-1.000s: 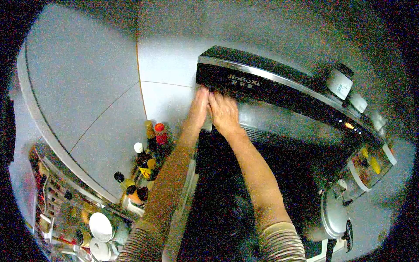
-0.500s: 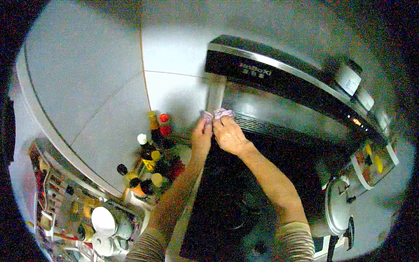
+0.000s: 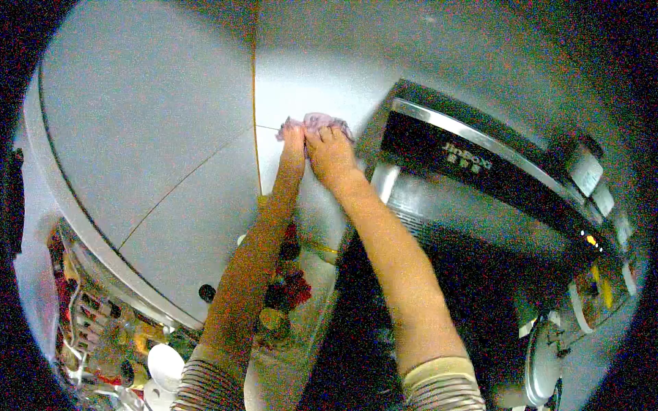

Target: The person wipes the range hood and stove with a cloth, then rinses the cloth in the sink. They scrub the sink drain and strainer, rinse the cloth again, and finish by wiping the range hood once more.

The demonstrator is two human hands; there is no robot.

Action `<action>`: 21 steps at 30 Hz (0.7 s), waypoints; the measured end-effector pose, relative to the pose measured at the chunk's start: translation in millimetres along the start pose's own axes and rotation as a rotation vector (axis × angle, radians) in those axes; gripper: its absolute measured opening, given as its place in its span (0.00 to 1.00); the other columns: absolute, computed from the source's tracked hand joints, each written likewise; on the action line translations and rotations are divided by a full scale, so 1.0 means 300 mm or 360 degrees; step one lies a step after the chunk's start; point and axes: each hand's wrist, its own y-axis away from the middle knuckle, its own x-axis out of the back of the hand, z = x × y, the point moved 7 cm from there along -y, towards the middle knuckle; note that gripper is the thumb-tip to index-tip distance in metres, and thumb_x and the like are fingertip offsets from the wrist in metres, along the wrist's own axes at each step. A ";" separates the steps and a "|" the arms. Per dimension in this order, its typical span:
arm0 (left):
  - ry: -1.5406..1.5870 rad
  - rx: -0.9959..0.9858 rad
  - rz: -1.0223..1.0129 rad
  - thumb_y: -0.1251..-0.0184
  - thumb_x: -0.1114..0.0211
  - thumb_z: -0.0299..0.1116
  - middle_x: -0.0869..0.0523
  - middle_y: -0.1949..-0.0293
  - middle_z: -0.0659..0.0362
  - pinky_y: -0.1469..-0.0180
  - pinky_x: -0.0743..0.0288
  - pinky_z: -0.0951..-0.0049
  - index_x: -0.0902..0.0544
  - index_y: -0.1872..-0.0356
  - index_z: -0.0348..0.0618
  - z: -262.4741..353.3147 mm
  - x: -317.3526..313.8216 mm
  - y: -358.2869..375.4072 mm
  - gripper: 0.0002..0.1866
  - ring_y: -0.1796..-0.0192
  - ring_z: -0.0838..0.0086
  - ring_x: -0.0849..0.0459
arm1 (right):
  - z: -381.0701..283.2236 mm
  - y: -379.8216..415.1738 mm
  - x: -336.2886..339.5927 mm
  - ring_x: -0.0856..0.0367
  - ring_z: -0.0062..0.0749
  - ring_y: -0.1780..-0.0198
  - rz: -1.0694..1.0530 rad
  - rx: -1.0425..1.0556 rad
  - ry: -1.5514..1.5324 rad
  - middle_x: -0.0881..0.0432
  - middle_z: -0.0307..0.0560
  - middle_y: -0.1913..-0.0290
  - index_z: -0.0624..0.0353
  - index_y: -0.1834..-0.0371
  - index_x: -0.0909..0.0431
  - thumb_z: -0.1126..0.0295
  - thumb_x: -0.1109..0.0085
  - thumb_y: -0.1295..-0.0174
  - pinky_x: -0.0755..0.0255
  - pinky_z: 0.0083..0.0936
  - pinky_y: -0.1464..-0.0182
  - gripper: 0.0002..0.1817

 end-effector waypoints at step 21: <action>0.1449 0.0731 -0.0283 0.30 0.59 0.49 0.29 0.45 0.44 0.40 0.39 0.66 0.32 0.44 0.36 0.650 -0.001 0.225 0.27 0.43 0.62 0.29 | 0.162 0.407 0.327 0.28 0.40 0.49 0.0283 -0.0125 -0.0191 0.26 0.48 0.50 0.58 0.58 0.24 0.69 0.52 0.47 0.35 0.41 0.46 0.14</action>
